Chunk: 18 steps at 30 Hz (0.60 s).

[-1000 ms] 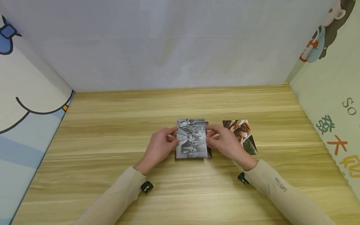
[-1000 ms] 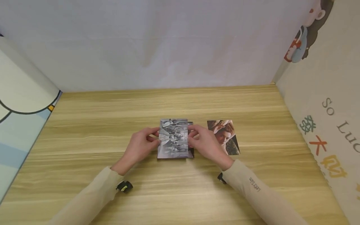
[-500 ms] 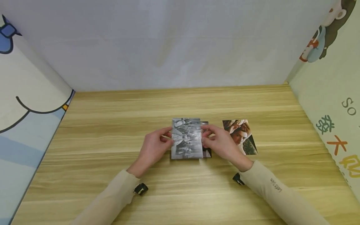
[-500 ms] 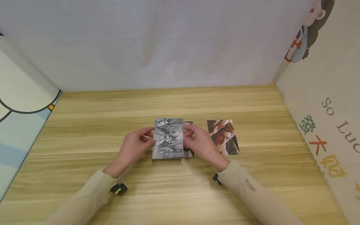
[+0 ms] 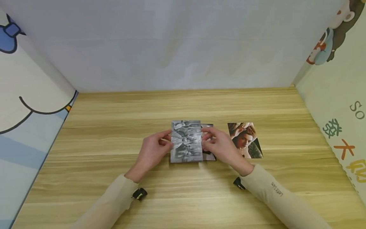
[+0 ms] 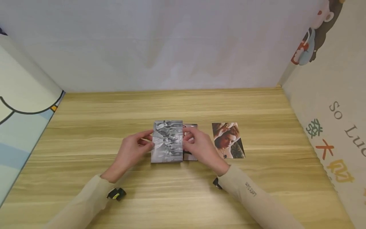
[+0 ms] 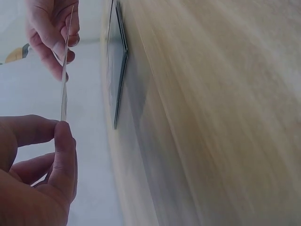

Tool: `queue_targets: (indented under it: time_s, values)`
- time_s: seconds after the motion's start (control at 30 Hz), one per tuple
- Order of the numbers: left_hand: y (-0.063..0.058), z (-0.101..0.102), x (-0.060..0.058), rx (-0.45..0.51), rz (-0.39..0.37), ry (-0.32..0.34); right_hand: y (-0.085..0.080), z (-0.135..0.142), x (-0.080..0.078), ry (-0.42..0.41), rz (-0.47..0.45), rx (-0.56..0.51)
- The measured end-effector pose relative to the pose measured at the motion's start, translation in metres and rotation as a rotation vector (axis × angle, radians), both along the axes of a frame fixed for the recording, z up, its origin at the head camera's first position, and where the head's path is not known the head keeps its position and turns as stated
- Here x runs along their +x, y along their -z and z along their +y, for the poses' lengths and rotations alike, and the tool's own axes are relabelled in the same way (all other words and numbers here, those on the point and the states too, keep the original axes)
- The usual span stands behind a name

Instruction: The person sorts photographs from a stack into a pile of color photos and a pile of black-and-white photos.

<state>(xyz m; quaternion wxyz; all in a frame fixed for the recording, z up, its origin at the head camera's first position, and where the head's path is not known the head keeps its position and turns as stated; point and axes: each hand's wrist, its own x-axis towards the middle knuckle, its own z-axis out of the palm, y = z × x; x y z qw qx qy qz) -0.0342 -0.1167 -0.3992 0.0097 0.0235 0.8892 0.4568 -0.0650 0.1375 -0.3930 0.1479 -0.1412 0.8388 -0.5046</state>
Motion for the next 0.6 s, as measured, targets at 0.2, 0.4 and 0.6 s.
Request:
queue_targets:
  time_s: [0.2,0.4,0.6]
  values:
    - [-0.001,-0.007,0.0,0.003,0.009,-0.013,0.002,-0.007,0.0,-0.01,0.016,-0.01]
    - [-0.002,-0.013,0.002,-0.009,0.002,-0.027,0.005,-0.014,0.0,-0.023,0.011,-0.048]
    - [-0.001,-0.02,0.004,-0.007,0.002,-0.049,0.006,-0.022,0.0,-0.036,0.023,-0.055]
